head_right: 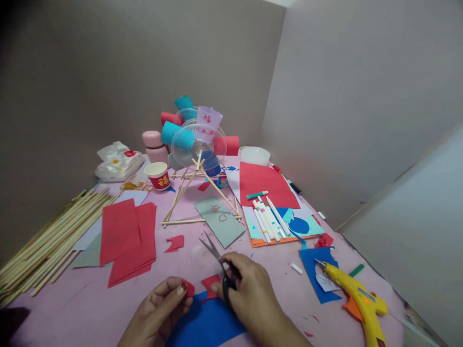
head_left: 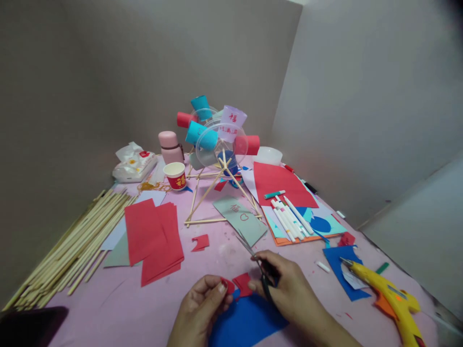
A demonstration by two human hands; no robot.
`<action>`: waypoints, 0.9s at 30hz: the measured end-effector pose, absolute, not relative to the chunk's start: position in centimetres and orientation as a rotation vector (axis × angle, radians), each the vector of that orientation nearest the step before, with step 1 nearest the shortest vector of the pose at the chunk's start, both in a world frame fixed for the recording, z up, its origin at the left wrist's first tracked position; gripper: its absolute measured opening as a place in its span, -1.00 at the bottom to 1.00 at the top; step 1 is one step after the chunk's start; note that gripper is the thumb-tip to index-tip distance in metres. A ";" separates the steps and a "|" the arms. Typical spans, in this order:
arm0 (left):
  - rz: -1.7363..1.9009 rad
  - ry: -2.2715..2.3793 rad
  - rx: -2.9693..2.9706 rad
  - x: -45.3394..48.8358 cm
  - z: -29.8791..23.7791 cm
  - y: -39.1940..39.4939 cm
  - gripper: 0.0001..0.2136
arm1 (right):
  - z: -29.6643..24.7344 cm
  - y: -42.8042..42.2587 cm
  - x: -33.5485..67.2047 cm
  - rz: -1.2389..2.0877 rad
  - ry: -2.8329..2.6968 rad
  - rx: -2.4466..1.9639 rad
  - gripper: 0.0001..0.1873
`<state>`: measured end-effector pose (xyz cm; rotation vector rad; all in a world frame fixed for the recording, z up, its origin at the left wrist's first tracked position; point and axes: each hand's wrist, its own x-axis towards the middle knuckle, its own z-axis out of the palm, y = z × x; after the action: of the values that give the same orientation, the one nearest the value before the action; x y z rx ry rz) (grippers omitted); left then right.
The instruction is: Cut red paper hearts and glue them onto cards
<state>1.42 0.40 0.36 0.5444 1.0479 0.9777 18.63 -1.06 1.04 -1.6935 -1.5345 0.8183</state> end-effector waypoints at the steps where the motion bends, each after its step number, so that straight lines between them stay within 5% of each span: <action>1: 0.983 1.060 0.534 1.4 0.3 0.5 -0.73 | 1.0 -0.8 19.4 0.700 -1.592 -1.789 -0.62; 6: 0.981 1.101 0.529 1.5 0.1 0.8 -0.72 | 0.4 -0.1 23.0 0.337 -1.754 -2.169 -0.54; 14: 0.969 1.112 0.523 1.3 -0.3 1.1 -0.70 | 0.7 -0.5 24.5 0.338 -1.895 -2.226 -0.54; 20: 0.969 1.105 0.530 1.3 -0.5 1.1 -0.73 | 0.7 -1.1 25.6 0.339 -1.983 -2.054 -0.55; 24: 0.949 1.087 0.548 1.3 -0.2 0.9 -0.72 | 1.4 -1.5 24.5 0.324 -1.831 -1.912 -0.78; 27: 0.944 1.095 0.587 1.3 -0.1 0.6 -0.72 | 1.9 -1.8 21.8 0.578 -1.692 -1.616 -0.79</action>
<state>1.26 0.62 -0.15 0.5872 1.0946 0.9438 21.80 -1.75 1.87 -1.6158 -1.6920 0.5783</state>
